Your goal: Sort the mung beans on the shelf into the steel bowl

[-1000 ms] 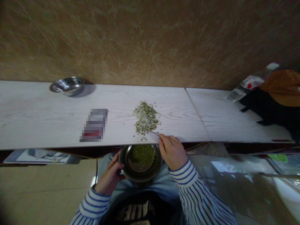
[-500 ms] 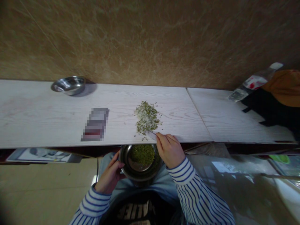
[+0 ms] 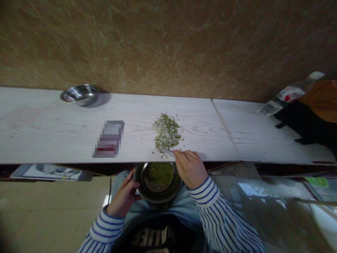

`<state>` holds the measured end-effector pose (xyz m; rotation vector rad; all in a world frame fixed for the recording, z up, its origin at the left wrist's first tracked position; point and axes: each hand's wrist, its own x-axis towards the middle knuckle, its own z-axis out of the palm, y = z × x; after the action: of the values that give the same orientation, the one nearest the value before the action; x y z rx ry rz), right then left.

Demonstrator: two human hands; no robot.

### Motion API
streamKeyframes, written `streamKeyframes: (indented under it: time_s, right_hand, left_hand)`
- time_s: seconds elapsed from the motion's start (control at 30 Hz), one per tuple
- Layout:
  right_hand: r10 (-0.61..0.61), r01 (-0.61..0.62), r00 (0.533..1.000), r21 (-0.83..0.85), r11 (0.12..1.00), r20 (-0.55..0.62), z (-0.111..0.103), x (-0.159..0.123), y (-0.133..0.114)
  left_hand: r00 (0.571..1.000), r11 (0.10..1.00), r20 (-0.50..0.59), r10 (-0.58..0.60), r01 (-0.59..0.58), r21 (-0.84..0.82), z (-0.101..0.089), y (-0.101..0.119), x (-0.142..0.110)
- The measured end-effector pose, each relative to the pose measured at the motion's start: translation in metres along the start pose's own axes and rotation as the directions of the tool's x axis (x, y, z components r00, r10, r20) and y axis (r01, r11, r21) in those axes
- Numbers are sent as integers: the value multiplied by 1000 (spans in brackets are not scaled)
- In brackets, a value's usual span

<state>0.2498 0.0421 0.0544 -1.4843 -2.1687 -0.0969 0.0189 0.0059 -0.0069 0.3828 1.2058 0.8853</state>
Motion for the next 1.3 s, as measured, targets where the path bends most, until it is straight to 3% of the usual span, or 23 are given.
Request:
streamKeyframes:
  time_s: [0.67,0.93,1.3]
  right_hand:
    - [-23,21,999,41,999,47,6,13,-6]
    - [-93,84,990,89,992,106,8,23,-10]
    - [-183,157,972,169,973,149,-5,8,-10]
  left_hand:
    - [1000,999,12,-1,2,-36,1,3,0]
    - [999,998,37,23,-20,-57,-1,3,-1]
    - [998,998,67,9,-5,-61,9,7,-2]
